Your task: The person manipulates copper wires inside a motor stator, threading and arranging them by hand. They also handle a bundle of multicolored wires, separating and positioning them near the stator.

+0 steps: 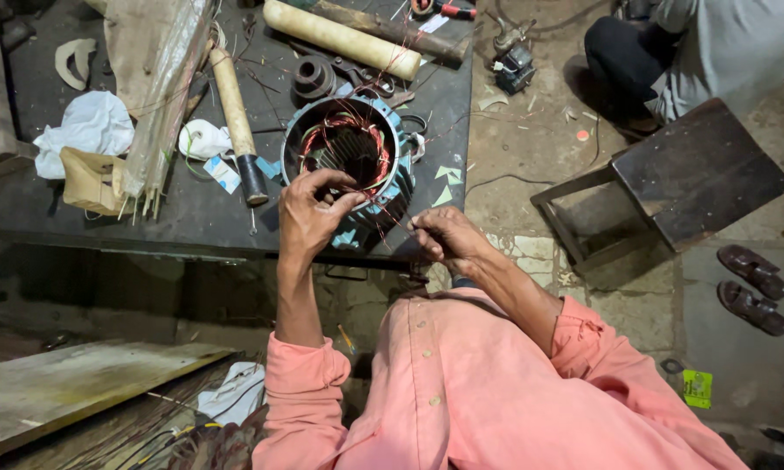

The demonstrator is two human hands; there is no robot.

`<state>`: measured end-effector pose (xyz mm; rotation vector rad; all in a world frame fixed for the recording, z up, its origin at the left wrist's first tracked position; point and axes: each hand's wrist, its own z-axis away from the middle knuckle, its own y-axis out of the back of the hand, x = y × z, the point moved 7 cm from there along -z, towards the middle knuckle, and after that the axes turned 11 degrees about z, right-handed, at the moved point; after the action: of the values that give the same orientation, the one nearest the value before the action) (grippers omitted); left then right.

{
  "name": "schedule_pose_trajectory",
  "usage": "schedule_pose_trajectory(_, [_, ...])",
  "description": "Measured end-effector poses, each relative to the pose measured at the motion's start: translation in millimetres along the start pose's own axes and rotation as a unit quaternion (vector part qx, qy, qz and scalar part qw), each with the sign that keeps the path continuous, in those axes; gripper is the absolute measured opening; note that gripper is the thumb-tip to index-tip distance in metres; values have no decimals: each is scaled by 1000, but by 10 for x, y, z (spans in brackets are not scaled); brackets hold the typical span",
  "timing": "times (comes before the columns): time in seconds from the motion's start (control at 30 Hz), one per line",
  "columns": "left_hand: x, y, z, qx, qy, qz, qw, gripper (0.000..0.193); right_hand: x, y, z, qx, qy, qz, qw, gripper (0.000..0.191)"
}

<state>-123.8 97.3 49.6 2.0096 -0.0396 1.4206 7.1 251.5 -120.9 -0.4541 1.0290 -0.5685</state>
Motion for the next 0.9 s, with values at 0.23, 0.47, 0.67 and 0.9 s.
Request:
schedule_pose_trajectory(0.23, [47, 53, 8, 11, -40, 6, 999, 24, -52, 35, 6, 34, 28, 57, 997, 18])
schedule_pose_trajectory(0.47, [199, 183, 87, -12, -63, 9, 998, 29, -404, -9, 532, 170, 107, 280, 939, 18])
schedule_pose_trajectory(0.67, [44, 351, 318, 59, -89, 116, 987, 22, -672, -506, 1048, 185, 372, 515, 750, 10])
schedule_pose_trajectory(0.9, [-633, 327, 744, 129, 80, 540, 828, 21, -451, -1245, 1064, -96, 516, 636, 565, 21])
